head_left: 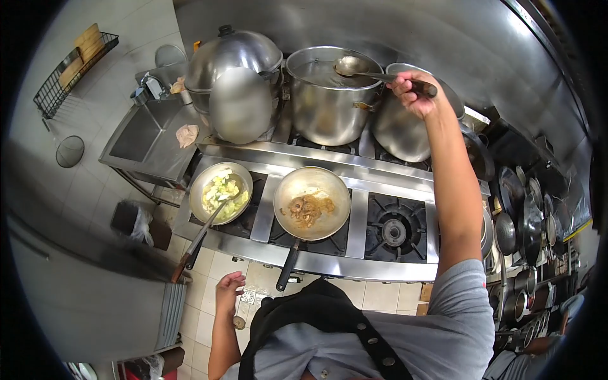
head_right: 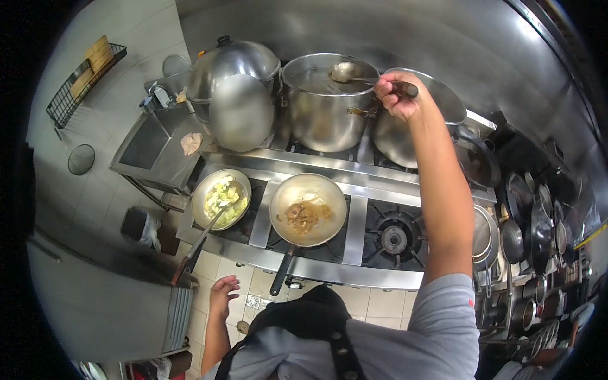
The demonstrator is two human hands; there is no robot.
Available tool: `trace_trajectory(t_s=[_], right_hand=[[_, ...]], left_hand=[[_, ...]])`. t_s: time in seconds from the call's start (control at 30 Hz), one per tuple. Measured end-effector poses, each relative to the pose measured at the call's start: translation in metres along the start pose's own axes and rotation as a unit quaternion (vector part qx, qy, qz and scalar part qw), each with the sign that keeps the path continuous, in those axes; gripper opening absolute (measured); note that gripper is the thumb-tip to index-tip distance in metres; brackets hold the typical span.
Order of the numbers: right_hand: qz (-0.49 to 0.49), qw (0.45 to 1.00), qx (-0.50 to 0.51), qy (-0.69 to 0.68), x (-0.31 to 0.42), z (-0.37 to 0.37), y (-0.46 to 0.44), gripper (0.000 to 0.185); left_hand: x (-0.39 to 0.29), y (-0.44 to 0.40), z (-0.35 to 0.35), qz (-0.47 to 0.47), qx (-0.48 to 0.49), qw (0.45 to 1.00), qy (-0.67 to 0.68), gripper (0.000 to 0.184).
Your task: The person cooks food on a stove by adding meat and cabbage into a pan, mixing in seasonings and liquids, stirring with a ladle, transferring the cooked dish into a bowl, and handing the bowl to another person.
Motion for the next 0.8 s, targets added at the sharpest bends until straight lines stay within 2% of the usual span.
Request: trace_trajectory(t_s=[0.13, 0.2, 0.27, 0.33, 0.4, 0.43, 0.47, 0.53, 0.6, 0.67, 0.73, 0.8], right_hand=[[0.036, 0.999, 0.014, -0.007, -0.021, -0.037, 0.055, 0.017], [-0.015, 0.991, 0.132, -0.017, -0.041, -0.054, 0.08, 0.025], [-0.067, 0.973, 0.216, -0.049, -0.069, -0.064, 0.104, 0.037], [-0.07, 0.974, 0.189, -0.108, -0.102, -0.071, 0.133, 0.042], [-0.096, 0.965, 0.192, -0.148, -0.143, -0.066, 0.157, 0.045], [-0.081, 0.97, 0.164, -0.16, -0.164, -0.062, 0.166, 0.045], [-0.095, 0.961, 0.211, -0.151, -0.19, -0.065, 0.176, 0.045], [-0.058, 0.98, 0.085, -0.169, -0.238, -0.044, 0.188, 0.046], [-0.054, 0.987, 0.007, -0.148, -0.285, -0.024, 0.187, 0.043], [-0.068, 0.993, -0.092, -0.002, -0.332, 0.014, 0.186, 0.037], [-0.06, 0.967, -0.189, 0.159, -0.373, 0.013, 0.184, 0.031], [-0.033, 0.952, -0.198, 0.231, -0.412, 0.022, 0.181, 0.033]], left_hand=[[0.034, -0.036, -0.06, 0.039, 0.081, 0.995, -0.032, 0.04], [0.047, -0.048, -0.097, 0.09, 0.148, 0.984, -0.036, 0.048], [0.067, -0.064, -0.135, 0.086, 0.3, 0.95, -0.012, 0.046], [0.063, -0.047, -0.152, 0.176, 0.339, 0.919, 0.096, 0.034], [0.072, -0.053, -0.155, 0.162, 0.331, 0.925, 0.094, 0.024], [0.075, -0.056, -0.152, 0.136, 0.336, 0.929, 0.078, 0.022], [0.076, -0.059, -0.148, 0.109, 0.343, 0.931, 0.062, 0.02], [0.063, -0.055, -0.137, 0.115, 0.36, 0.924, 0.061, 0.017], [0.052, -0.052, -0.127, 0.116, 0.365, 0.922, 0.052, 0.012], [0.052, -0.055, -0.12, 0.123, 0.377, 0.918, 0.034, 0.012], [0.049, -0.053, -0.113, 0.115, 0.39, 0.913, 0.031, 0.017], [0.049, -0.049, -0.106, 0.111, 0.402, 0.908, 0.026, 0.021]])
Point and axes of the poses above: each hand's wrist, its own y-axis away from the middle knuckle, its own z-axis out of the back of the hand, x = y × z, the point moved 7 cm from there along -y, towards the middle knuckle, and after that the axes turned 7 degrees about -y, right-handed, at the moved point
